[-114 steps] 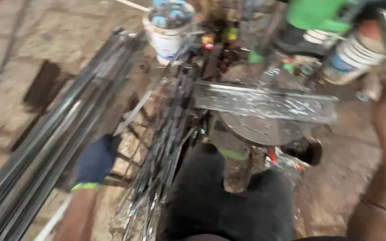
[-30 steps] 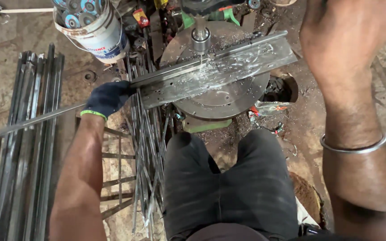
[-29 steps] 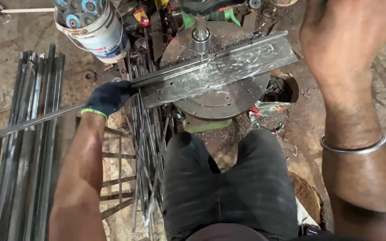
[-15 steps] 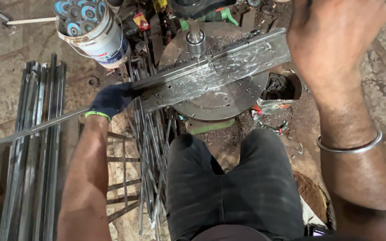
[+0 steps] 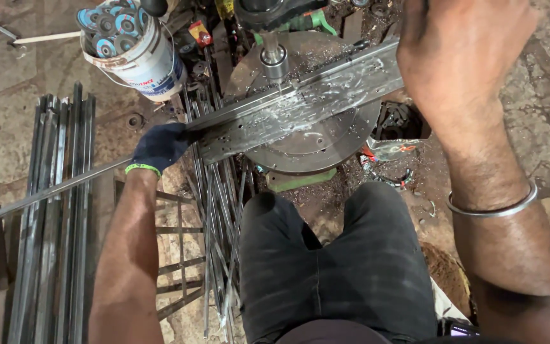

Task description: The person sits at a drill press and drills holes along long metal strips. They position each strip against a jig on the drill table with a gloved hand, pull the drill press lever down to drill a hole, then slide the strip to the next position and repeat, occasionally taking new strips from a pile.

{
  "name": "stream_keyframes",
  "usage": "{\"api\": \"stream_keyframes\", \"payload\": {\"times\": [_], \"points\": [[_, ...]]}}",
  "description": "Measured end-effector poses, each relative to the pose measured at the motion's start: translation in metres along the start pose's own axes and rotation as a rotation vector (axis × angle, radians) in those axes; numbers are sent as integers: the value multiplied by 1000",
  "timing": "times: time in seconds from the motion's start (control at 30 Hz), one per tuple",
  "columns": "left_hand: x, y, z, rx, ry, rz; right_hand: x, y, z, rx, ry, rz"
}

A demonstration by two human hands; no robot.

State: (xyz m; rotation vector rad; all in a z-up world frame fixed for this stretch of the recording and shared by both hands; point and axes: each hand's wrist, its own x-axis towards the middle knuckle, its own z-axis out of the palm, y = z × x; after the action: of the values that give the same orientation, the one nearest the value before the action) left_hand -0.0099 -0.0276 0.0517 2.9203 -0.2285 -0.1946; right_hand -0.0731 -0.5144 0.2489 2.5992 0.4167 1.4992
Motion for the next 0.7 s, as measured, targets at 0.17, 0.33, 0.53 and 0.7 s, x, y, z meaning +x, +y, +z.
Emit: {"api": "stream_keyframes", "payload": {"times": [0.17,0.33,0.53,0.7], "points": [[3,-3,4,-7,0,-27,1,-1,-2,-32,-4,-5],[6,-13,14,37,-11,43,-7,-2,9,159,-150,52],[5,-22,24,44,41,95,-13,-4,26,458,-259,214],[-6,5,3,4,72,23,-23,9,35,533,-186,112]]}}
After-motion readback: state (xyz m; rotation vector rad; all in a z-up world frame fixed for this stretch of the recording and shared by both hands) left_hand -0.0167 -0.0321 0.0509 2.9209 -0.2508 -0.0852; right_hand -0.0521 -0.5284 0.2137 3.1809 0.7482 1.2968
